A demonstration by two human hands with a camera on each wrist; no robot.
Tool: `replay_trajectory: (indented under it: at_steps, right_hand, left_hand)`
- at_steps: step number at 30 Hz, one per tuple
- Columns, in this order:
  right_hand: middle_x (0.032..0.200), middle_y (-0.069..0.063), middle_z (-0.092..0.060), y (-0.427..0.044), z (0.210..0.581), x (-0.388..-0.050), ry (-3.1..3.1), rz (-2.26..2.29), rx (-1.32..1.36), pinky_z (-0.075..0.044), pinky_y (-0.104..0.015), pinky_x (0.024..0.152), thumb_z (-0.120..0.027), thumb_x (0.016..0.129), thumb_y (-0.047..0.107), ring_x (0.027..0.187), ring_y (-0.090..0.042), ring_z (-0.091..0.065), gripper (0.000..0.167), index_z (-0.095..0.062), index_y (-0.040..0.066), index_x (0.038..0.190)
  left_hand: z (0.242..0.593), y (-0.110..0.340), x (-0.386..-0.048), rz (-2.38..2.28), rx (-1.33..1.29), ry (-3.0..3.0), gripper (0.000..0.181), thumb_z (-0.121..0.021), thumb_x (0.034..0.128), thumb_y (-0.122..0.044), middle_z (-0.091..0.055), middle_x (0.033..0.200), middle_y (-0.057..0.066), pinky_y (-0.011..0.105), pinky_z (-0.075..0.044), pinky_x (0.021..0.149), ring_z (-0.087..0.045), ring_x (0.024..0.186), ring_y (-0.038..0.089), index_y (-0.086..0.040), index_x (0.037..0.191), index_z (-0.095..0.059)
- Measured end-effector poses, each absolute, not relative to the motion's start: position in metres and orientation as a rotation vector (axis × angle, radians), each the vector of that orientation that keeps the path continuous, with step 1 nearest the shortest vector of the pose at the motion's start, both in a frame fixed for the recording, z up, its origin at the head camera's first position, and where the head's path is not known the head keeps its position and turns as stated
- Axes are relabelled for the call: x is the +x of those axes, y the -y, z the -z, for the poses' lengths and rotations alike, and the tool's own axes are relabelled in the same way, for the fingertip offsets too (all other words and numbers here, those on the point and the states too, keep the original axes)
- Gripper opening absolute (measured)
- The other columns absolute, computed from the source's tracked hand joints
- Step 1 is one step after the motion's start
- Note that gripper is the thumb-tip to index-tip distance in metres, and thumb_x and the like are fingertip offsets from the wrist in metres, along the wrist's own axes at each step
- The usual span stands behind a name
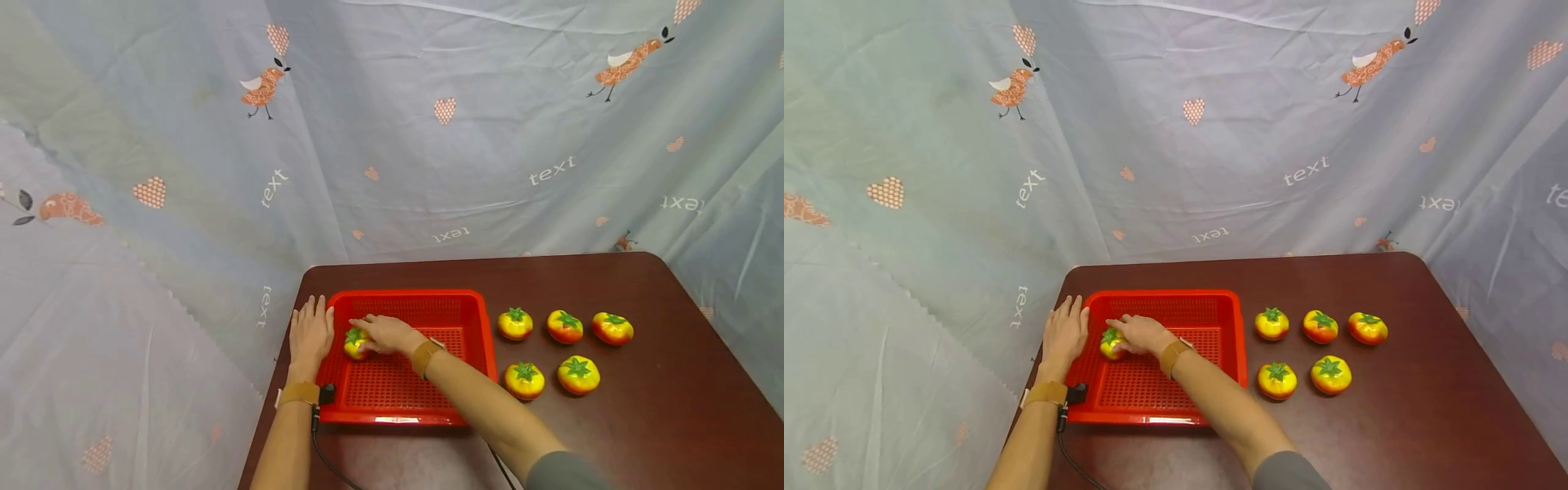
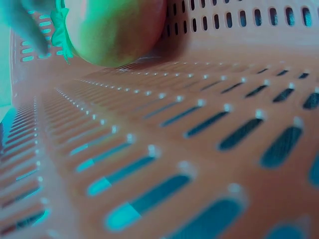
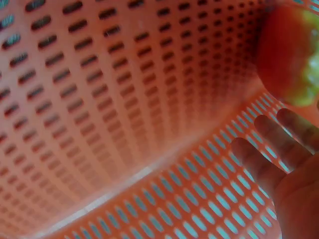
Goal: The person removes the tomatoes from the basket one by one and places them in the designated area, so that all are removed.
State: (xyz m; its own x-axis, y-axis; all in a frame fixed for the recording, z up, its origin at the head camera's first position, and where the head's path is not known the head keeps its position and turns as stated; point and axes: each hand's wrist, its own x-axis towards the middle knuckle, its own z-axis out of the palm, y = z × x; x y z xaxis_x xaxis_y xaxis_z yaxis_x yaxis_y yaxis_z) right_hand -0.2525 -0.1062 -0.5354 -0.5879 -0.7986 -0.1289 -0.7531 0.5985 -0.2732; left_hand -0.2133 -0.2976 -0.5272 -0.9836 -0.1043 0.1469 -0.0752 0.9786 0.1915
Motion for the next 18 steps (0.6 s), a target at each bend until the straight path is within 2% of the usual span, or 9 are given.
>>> replay_trajectory:
  at_steps: [6, 13, 18]
  right_hand:
    - [0.149, -0.016, -0.047, 0.1120, 0.5467, -0.2499, -2.581, 0.345, -1.144, -0.040, -0.037, 0.113, -0.053, 0.097, 0.048, 0.137, -0.028, -0.047, 0.065, -0.034, 0.018, 0.151]
    - [0.144, -0.015, -0.051, 0.1132, 0.5465, -0.2514, -2.591, 0.338, -1.160, -0.043, -0.035, 0.110, -0.055, 0.097, 0.046, 0.129, -0.026, -0.054, 0.062, -0.039, 0.014, 0.147]
    - [0.147, -0.016, -0.048, 0.1130, 0.5478, -0.2512, -2.594, 0.299, -1.167, -0.041, -0.035, 0.113, -0.053, 0.098, 0.045, 0.134, -0.027, -0.050, 0.063, -0.036, 0.013, 0.149]
  left_hand:
    - [0.5292, 0.2987, -0.2124, 0.284, 0.119, 2.953, 0.054, -0.031, 0.1062, -0.034, -0.036, 0.153, 0.025, 0.057, -0.017, 0.121, -0.038, 0.138, 0.042, -0.001, 0.148, -0.038]
    - [0.5295, 0.2987, -0.2134, 0.283, 0.125, 2.964, 0.055, -0.029, 0.1065, -0.035, -0.035, 0.154, 0.026, 0.056, -0.015, 0.121, -0.038, 0.139, 0.042, -0.001, 0.149, -0.037]
    - [0.5306, 0.2985, -0.2140, 0.288, 0.128, 2.959, 0.055, -0.030, 0.1063, -0.035, -0.035, 0.154, 0.025, 0.056, -0.015, 0.121, -0.038, 0.139, 0.042, -0.001, 0.149, -0.038]
